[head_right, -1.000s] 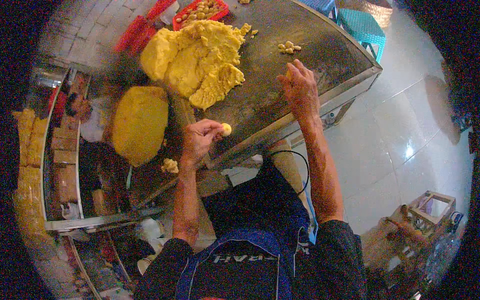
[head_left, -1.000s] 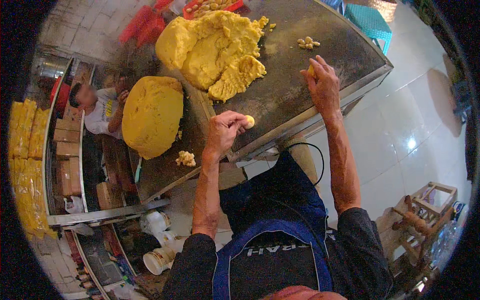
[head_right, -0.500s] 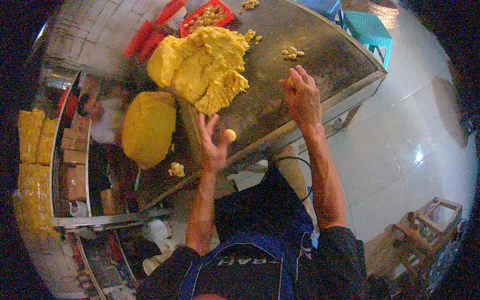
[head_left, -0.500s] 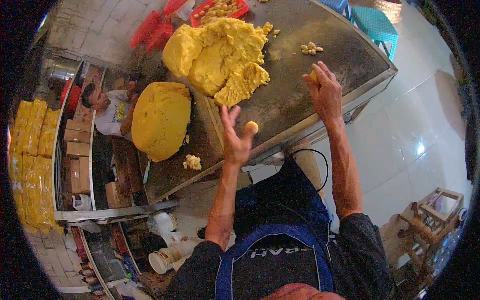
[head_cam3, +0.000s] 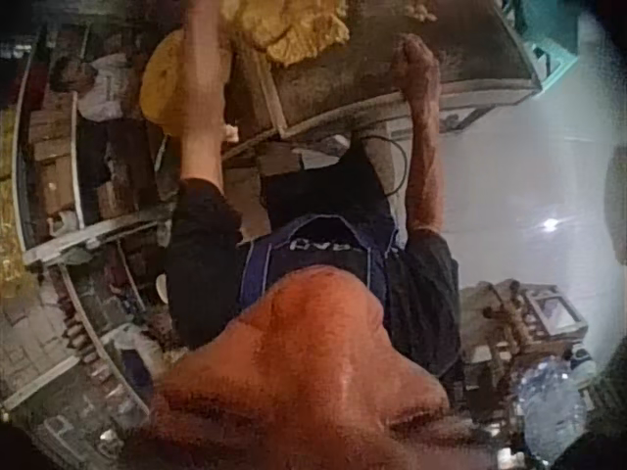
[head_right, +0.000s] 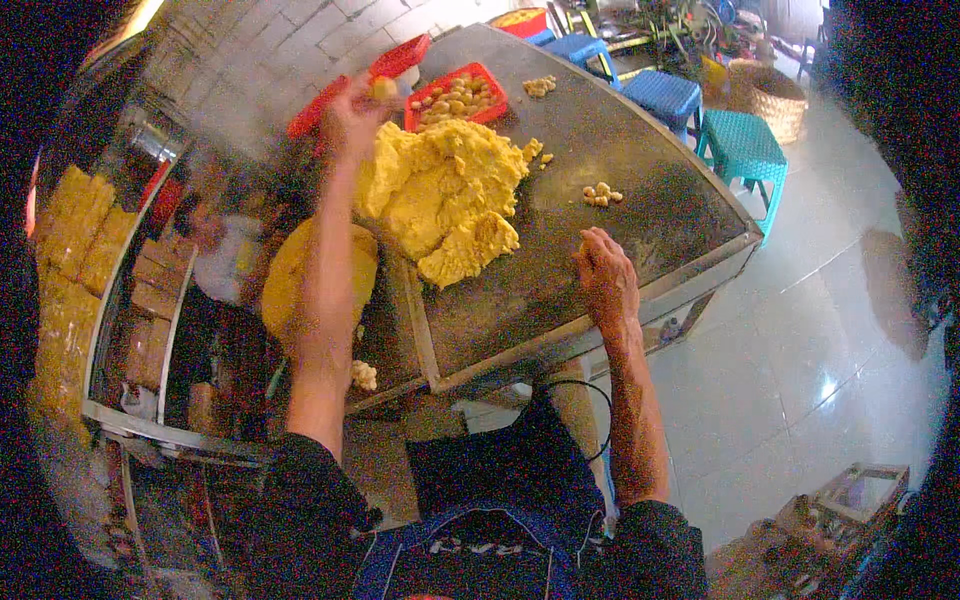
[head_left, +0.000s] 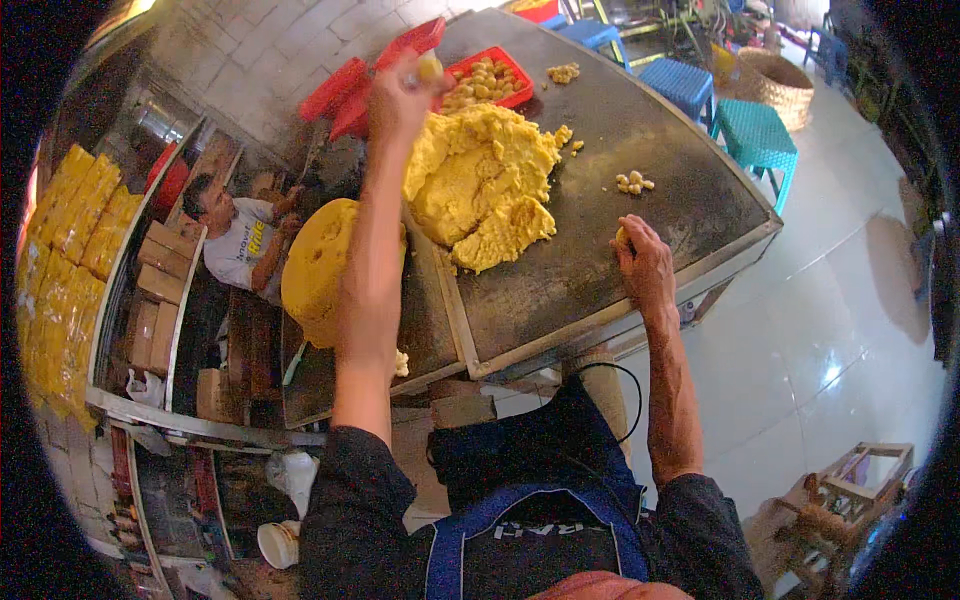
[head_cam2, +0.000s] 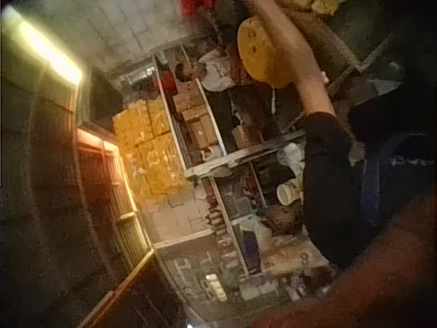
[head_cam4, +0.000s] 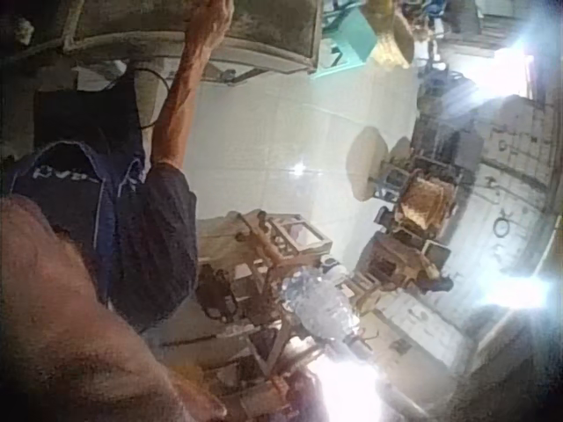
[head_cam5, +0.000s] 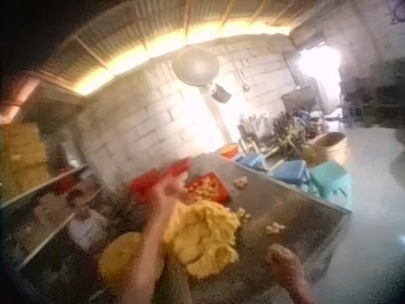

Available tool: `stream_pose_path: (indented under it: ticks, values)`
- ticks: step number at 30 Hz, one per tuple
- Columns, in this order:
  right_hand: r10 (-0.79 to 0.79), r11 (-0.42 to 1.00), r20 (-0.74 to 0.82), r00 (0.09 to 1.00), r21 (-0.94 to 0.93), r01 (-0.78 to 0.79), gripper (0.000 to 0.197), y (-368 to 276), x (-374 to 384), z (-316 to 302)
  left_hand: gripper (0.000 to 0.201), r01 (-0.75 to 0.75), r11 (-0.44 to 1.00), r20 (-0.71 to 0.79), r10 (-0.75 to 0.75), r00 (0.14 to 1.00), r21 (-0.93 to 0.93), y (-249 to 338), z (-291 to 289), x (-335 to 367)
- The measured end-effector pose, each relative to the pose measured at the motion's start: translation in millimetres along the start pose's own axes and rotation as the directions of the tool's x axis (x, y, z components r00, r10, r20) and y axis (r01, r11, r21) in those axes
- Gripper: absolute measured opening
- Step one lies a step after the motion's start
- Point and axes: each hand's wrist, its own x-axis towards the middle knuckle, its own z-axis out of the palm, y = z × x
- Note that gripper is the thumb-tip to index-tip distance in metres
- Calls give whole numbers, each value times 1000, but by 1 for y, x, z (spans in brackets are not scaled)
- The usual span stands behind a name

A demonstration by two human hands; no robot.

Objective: The recorder and other workers are portioning yellow dough into small balls at a work table.

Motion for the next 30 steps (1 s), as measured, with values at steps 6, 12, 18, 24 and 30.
stream_pose_path:
  ticks: [6, 12, 18, 24, 30]
  values:
    - [-87, 986, 80, 993, -134, 98, 30, -1, 1, -6, 43, 114, 975, -231, -157, 960, -190, -28, -57, 25]
    - [-227, 912, 165, 960, -309, 269, 17, -13, -9, -6, 26, 177, 981, -92, -184, 979, -83, -39, -129, -172]
    - [-201, 969, 132, 971, -119, 217, 23, -18, -25, -1, 36, 696, 593, -176, -696, 696, 406, -34, -185, -397]
    - [-191, 886, 271, 944, -367, 284, 18, -29, -21, 10, 36, 593, 568, -44, -700, 713, 570, -20, -178, -489]
    - [-164, 907, 308, 937, -326, 266, 8, -17, -13, 4, 28, 699, 635, -89, -716, 693, 329, -57, -171, -482]
